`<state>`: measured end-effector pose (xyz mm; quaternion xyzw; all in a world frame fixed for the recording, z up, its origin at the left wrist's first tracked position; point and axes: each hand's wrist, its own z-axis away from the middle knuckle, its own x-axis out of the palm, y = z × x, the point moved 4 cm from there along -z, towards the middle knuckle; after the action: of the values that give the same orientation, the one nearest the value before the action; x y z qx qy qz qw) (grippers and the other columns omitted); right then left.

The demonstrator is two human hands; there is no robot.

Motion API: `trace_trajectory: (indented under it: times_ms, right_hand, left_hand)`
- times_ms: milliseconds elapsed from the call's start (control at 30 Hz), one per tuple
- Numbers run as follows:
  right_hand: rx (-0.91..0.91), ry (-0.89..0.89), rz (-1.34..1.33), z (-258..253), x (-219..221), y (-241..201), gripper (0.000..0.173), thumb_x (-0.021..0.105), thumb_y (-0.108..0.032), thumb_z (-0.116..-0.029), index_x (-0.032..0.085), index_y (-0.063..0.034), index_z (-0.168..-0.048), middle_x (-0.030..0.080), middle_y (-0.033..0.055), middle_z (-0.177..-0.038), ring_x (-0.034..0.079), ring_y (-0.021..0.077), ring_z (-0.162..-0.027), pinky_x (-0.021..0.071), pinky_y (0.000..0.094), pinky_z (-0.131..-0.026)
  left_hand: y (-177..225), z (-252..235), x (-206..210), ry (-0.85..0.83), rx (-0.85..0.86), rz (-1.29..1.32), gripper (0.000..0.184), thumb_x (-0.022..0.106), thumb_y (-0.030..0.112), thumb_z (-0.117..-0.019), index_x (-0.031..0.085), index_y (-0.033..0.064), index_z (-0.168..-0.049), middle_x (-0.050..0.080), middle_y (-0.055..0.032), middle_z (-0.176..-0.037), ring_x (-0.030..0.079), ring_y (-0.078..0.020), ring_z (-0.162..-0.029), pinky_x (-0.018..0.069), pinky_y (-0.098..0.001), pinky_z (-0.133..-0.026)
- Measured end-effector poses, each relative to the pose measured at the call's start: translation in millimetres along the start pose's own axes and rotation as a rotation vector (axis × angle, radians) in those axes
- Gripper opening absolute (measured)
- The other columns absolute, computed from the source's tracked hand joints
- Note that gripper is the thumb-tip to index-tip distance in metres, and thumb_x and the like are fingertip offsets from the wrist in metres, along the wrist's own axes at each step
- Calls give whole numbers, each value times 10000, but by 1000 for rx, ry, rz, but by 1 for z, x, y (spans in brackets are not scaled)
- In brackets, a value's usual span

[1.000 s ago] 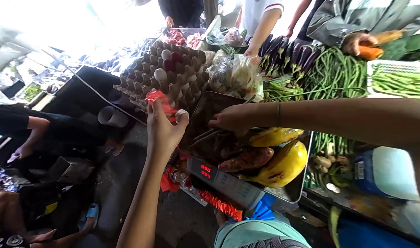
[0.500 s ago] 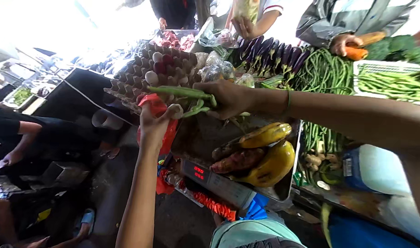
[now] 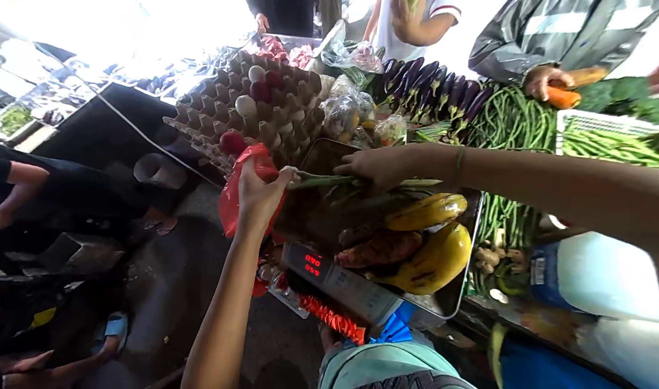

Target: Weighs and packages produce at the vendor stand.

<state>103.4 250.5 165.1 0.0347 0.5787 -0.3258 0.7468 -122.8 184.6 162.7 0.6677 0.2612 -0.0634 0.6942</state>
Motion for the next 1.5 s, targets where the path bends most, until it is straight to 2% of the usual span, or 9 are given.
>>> trace_trajectory:
  times_ms: [167,300,433,733,867,1000,1067,1400,1500]
  right_hand:
    - [50,-167,17,10,-2,-8,789,795,-71,-868,413,-76,-1559,546,225,-1409,591,389,-1214,476,537,-1015]
    - [-86,-87,16,12,-2,-4,608,821,-35,-775,566,-106,-1322,686,106,-1039,683,271,-910,554,479,-794]
    - [-140,-167,-156,19,-3,-20,700,871,-120,-761,586,-135,-1399,709,56,-870,688,185,-762,566,423,-683]
    - [-189,-256,71,15,16,-36,460,787,-204,-874,566,-151,-1275,658,59,-873,675,251,-809,541,473,-675]
    - [-228,71,33,30,-18,-39,354,746,-286,-892,576,-179,-1183,652,-9,-855,672,149,-735,572,391,-625]
    - [-278,438,-26,42,-61,-63,396,743,-234,-860,583,-100,-1196,661,13,-830,646,90,-694,561,291,-615]
    - [-275,535,-86,40,-74,-82,486,738,-269,-844,578,-66,-1256,673,0,-878,635,21,-736,548,211,-657]
    - [-386,-18,-840,-51,16,-233,590,746,11,-864,540,-87,-1408,707,27,-1013,685,64,-846,608,232,-754]
    - [-48,-197,-990,-89,68,-247,465,698,-22,-920,566,-88,-1361,695,58,-979,678,102,-799,596,284,-737]
  left_hand:
    - [-10,-6,6,16,-29,-64,714,814,317,-868,481,54,-1442,607,-140,-1343,594,-205,-1253,504,-424,-1054]
    - [-1,-14,11,4,-63,-83,668,821,288,-852,515,38,-1391,628,-155,-1283,638,-239,-1170,540,-470,-996]
    - [20,-33,18,-70,-36,-143,674,859,253,-805,538,21,-1350,642,-170,-1256,635,-271,-1172,523,-490,-1005]
    - [45,-32,68,-374,117,-390,801,867,391,-815,499,-42,-1379,533,-239,-1384,629,-329,-1199,539,-471,-1008]
    - [57,-17,10,-214,239,-684,426,530,364,-1060,615,15,-1289,612,-222,-1308,638,-411,-1159,518,-614,-936]
    - [61,28,-66,77,343,-892,144,592,71,-969,711,0,-1007,699,-225,-1068,633,-452,-1123,519,-628,-841]
    - [56,52,-96,150,301,-889,150,612,54,-958,694,-21,-1059,680,-247,-1123,661,-455,-1066,520,-646,-838]
    - [-6,161,-203,148,251,-331,568,727,47,-781,571,172,-1313,702,4,-1171,715,-102,-905,632,-328,-695]
    - [-28,199,-228,251,240,-513,721,681,82,-808,473,135,-1497,637,-144,-1282,686,-261,-931,588,-489,-721]
